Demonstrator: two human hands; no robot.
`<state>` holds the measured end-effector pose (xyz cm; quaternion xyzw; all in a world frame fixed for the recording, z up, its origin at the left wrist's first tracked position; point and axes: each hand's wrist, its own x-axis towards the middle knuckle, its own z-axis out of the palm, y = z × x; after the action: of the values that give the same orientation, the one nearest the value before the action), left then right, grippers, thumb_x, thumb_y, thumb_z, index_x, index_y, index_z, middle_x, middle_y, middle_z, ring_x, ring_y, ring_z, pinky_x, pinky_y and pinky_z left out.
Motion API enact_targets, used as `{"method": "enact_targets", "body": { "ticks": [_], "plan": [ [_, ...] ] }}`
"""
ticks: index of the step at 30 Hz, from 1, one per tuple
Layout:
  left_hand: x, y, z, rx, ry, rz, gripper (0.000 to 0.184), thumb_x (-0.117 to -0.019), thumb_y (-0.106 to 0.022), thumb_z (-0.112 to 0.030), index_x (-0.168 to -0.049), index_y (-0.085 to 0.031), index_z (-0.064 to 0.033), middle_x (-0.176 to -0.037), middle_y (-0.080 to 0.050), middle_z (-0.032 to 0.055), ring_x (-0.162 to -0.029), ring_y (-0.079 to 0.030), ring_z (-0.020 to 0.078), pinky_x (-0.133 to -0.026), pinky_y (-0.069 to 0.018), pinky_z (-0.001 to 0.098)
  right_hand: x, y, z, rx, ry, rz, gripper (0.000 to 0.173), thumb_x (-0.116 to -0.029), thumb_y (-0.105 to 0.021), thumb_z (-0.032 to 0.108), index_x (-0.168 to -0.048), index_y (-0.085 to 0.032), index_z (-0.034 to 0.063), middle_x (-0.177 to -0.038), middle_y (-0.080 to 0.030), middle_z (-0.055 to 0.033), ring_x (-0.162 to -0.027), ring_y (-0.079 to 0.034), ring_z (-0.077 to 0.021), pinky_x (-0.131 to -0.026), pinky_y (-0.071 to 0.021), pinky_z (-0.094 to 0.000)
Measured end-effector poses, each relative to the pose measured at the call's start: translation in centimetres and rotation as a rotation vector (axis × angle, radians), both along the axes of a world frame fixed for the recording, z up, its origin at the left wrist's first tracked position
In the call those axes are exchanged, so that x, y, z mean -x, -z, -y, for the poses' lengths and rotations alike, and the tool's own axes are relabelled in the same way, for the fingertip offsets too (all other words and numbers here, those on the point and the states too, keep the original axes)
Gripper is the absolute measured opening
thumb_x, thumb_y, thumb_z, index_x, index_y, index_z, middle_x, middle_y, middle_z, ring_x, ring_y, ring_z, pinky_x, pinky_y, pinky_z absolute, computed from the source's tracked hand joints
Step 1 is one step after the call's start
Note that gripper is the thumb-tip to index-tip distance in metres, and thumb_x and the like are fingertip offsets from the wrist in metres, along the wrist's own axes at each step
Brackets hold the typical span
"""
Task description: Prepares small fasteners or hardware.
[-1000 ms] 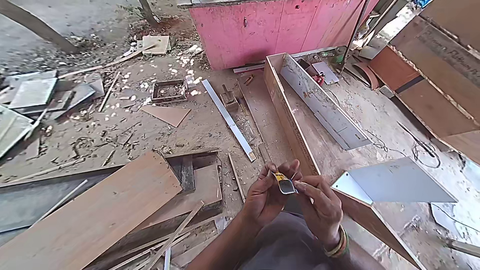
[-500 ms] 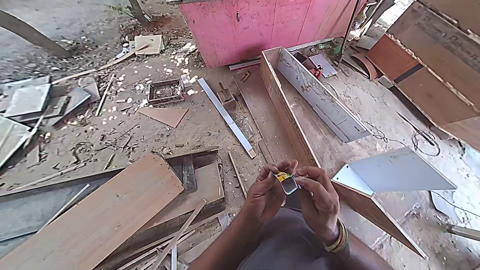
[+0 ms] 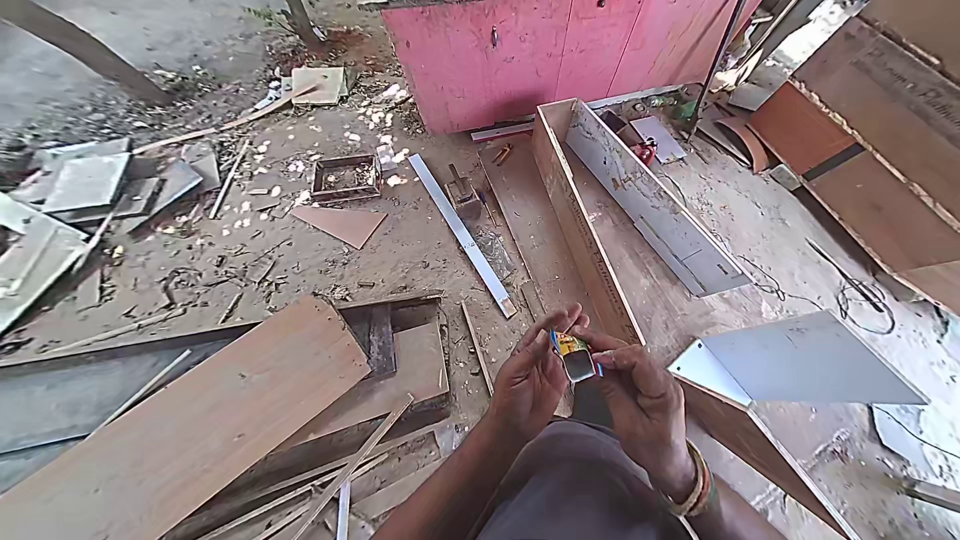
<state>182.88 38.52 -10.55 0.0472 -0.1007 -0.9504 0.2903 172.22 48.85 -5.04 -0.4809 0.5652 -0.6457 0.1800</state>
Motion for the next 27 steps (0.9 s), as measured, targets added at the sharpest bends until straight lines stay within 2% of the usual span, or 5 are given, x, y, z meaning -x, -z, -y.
{"method": "enact_targets", "body": {
  "ticks": [2, 5, 9, 13, 27],
  "plan": [
    [0.1, -0.6, 0.0, -0.071, 0.04, -0.036, 0.044, -0.1077, -0.044, -0.034, -0.137, -0.065, -0.0081, -0.144, -0.06, 0.0173, -0.134, -0.057, 0.0312, -0.109, -0.0483, 0.0465, 0.2, 0.1, 0.1, 0.016, 0.049, -0.124, 0.012, -0.1025, -0.059, 0.006, -0.112, -0.066, 0.0077, -0.13, -0.07, -0.014, -0.12, -0.069, -0.025, -0.1, -0.0597, -0.0364],
    [0.4, -1.6, -0.1, -0.171, 0.102, -0.112, 0.071, -0.1025, -0.033, -0.064, -0.144, -0.058, -0.0121, -0.144, -0.058, 0.0189, -0.133, -0.057, 0.0322, -0.108, -0.0479, 0.0486, 1.0, 0.3, 0.2, 0.052, 0.127, -0.438, 0.009, -0.1038, -0.055, 0.005, -0.11, -0.061, 0.007, -0.132, -0.068, -0.0157, -0.124, -0.067, -0.0271, -0.104, -0.0587, -0.0408],
    [1.1, -3.0, -0.1, -0.188, 0.104, -0.172, 0.096, -0.0936, -0.018, -0.082, -0.153, -0.047, -0.0119, -0.153, -0.049, 0.0207, -0.139, -0.05, 0.0349, -0.11, -0.0453, 0.0495, 2.4, 0.5, -0.3, 0.057, 0.189, -0.761, 0.008, -0.1033, -0.054, 0.005, -0.108, -0.059, 0.0068, -0.134, -0.067, -0.0139, -0.129, -0.063, -0.0252, -0.113, -0.0505, -0.0453],
    [1.7, -4.1, -0.2, -0.174, 0.099, -0.225, 0.101, -0.0916, -0.016, -0.084, -0.154, -0.044, -0.0091, -0.155, -0.046, 0.0217, -0.143, -0.047, 0.0363, -0.113, -0.0424, 0.049, 3.5, 0.0, -0.7, 0.07, 0.169, -0.911, 0.01, -0.1022, -0.053, 0.003, -0.11, -0.057, 0.0074, -0.138, -0.064, -0.0127, -0.131, -0.061, -0.0246, -0.115, -0.0475, -0.0475],
    [0.8, -4.6, -0.4, -0.147, 0.057, -0.24, 0.09, -0.0999, -0.012, -0.073, -0.152, -0.046, -0.0071, -0.152, -0.05, 0.0221, -0.144, -0.046, 0.0353, -0.115, -0.0415, 0.0468, 2.2, -0.4, -0.5, 0.124, 0.116, -1.049, 0.009, -0.1011, -0.052, 0.001, -0.108, -0.057, 0.004, -0.138, -0.064, -0.014, -0.131, -0.062, -0.0238, -0.116, -0.0457, -0.0467]
  ]
}}
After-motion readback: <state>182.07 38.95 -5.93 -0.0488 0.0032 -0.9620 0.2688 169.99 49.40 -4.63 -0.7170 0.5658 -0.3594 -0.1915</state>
